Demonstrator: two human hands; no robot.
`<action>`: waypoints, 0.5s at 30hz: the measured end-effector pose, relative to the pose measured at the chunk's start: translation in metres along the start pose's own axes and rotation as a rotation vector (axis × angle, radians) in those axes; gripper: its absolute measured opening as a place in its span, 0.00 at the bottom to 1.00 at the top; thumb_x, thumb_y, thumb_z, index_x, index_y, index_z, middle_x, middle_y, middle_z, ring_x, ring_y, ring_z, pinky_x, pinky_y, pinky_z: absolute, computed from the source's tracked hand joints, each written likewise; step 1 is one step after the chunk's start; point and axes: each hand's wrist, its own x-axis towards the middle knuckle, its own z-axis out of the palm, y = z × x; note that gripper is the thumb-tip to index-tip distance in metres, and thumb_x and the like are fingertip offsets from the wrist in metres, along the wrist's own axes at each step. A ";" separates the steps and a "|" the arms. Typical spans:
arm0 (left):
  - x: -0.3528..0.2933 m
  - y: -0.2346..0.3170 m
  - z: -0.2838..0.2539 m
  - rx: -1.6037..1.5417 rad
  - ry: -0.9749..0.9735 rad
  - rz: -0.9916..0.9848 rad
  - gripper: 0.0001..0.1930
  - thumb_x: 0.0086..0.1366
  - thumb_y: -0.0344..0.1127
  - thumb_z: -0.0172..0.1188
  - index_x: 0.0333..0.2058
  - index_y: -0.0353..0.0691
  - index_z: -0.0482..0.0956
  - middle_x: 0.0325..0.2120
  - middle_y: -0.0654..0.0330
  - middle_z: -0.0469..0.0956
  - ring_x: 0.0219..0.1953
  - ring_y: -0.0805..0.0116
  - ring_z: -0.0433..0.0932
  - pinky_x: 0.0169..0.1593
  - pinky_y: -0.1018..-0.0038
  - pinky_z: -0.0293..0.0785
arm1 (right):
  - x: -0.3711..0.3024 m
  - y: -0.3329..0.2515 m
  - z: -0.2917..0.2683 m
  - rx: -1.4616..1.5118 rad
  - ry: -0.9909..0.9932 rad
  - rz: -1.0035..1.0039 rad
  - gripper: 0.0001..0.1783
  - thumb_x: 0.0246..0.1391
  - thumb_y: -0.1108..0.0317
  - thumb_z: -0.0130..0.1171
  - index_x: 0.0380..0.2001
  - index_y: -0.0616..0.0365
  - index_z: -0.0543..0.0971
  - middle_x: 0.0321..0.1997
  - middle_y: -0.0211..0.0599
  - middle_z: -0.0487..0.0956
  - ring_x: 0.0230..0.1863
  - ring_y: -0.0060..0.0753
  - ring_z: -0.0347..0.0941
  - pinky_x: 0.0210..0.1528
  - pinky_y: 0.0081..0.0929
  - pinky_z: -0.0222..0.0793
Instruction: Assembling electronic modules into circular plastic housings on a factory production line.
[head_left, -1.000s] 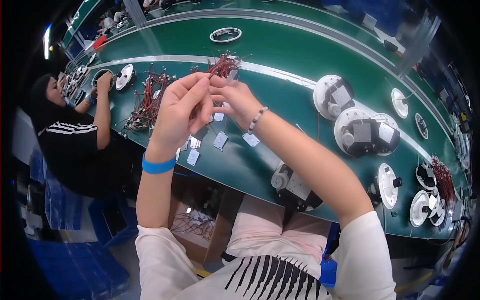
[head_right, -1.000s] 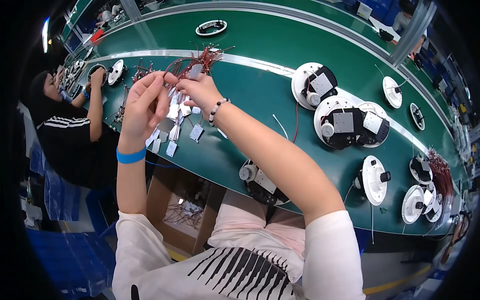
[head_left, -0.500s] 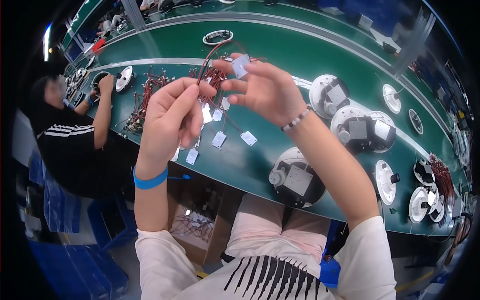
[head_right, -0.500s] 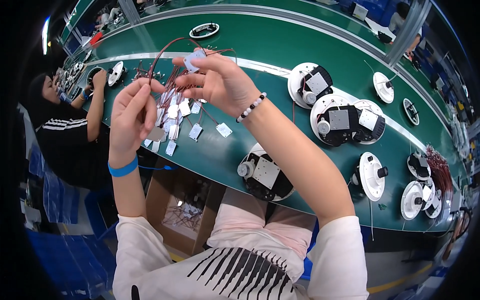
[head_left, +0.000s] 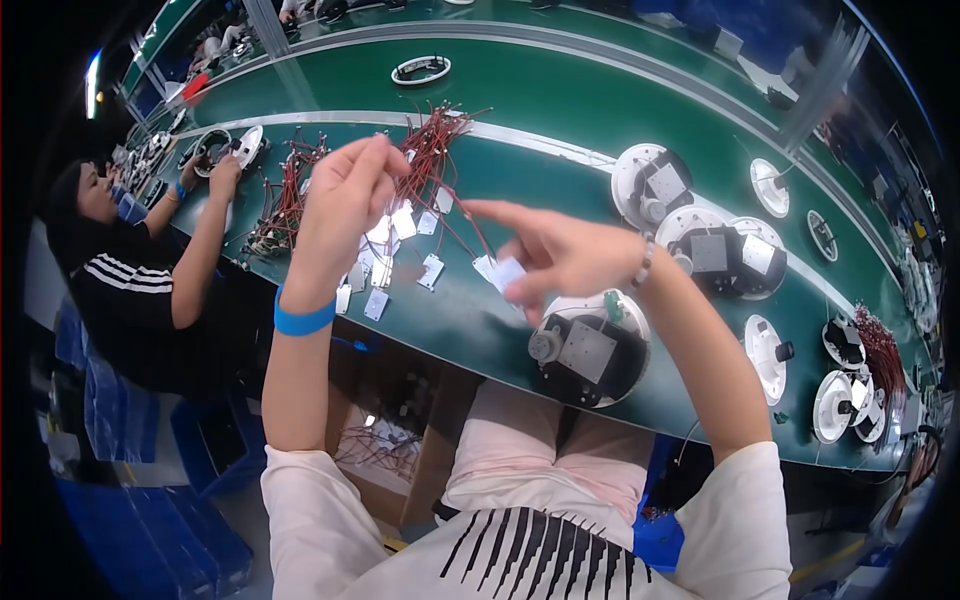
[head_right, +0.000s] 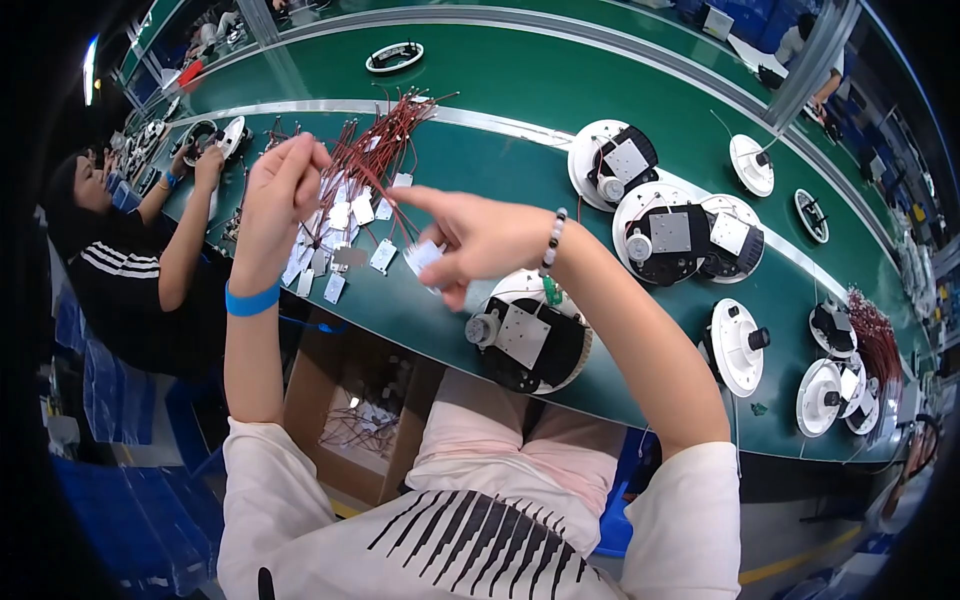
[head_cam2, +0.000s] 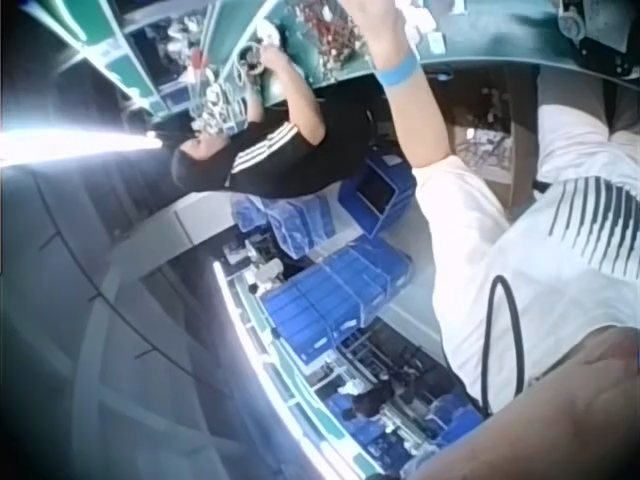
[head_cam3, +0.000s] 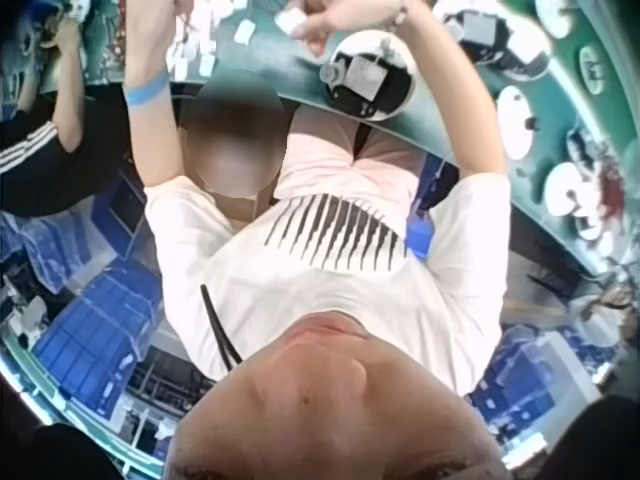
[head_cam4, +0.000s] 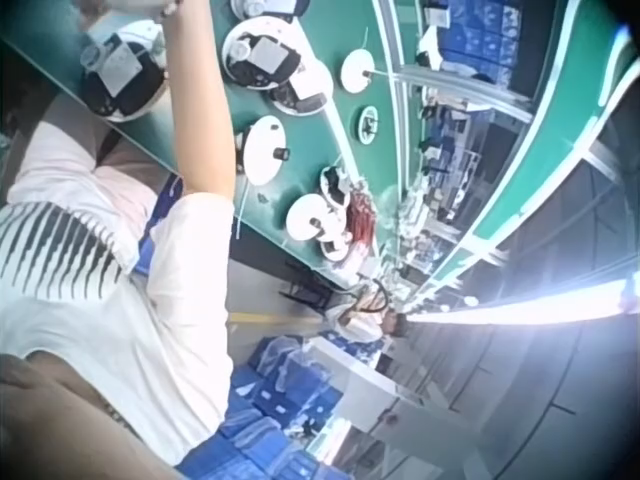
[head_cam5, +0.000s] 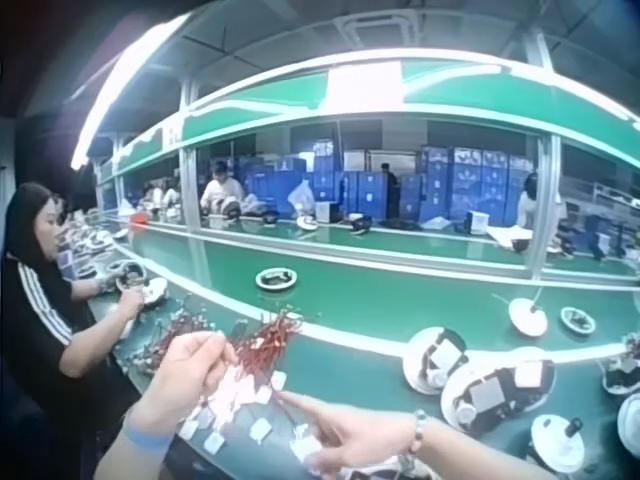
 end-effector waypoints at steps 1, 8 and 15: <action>0.005 -0.002 -0.003 -0.002 0.002 0.002 0.14 0.62 0.38 0.42 0.24 0.36 0.70 0.07 0.73 0.57 0.09 0.87 0.50 0.13 0.86 0.43 | -0.006 0.000 0.002 -0.043 0.010 0.057 0.43 0.43 0.83 0.48 0.58 0.55 0.38 0.26 0.37 0.70 0.22 0.23 0.70 0.25 0.18 0.67; 0.031 -0.024 -0.063 -0.114 0.304 -0.010 0.13 0.62 0.38 0.41 0.25 0.36 0.70 0.10 0.71 0.58 0.09 0.85 0.49 0.12 0.86 0.42 | -0.047 -0.007 -0.004 -0.355 -0.095 0.194 0.23 0.42 0.80 0.49 0.46 0.64 0.65 0.20 0.31 0.70 0.19 0.18 0.70 0.23 0.17 0.67; 0.030 -0.033 -0.106 -0.206 0.526 0.055 0.14 0.63 0.37 0.39 0.31 0.32 0.69 0.11 0.70 0.58 0.10 0.83 0.50 0.13 0.85 0.43 | -0.075 0.005 -0.014 -0.311 -0.012 0.127 0.21 0.41 0.82 0.48 0.44 0.64 0.67 0.27 0.34 0.73 0.19 0.17 0.69 0.23 0.15 0.68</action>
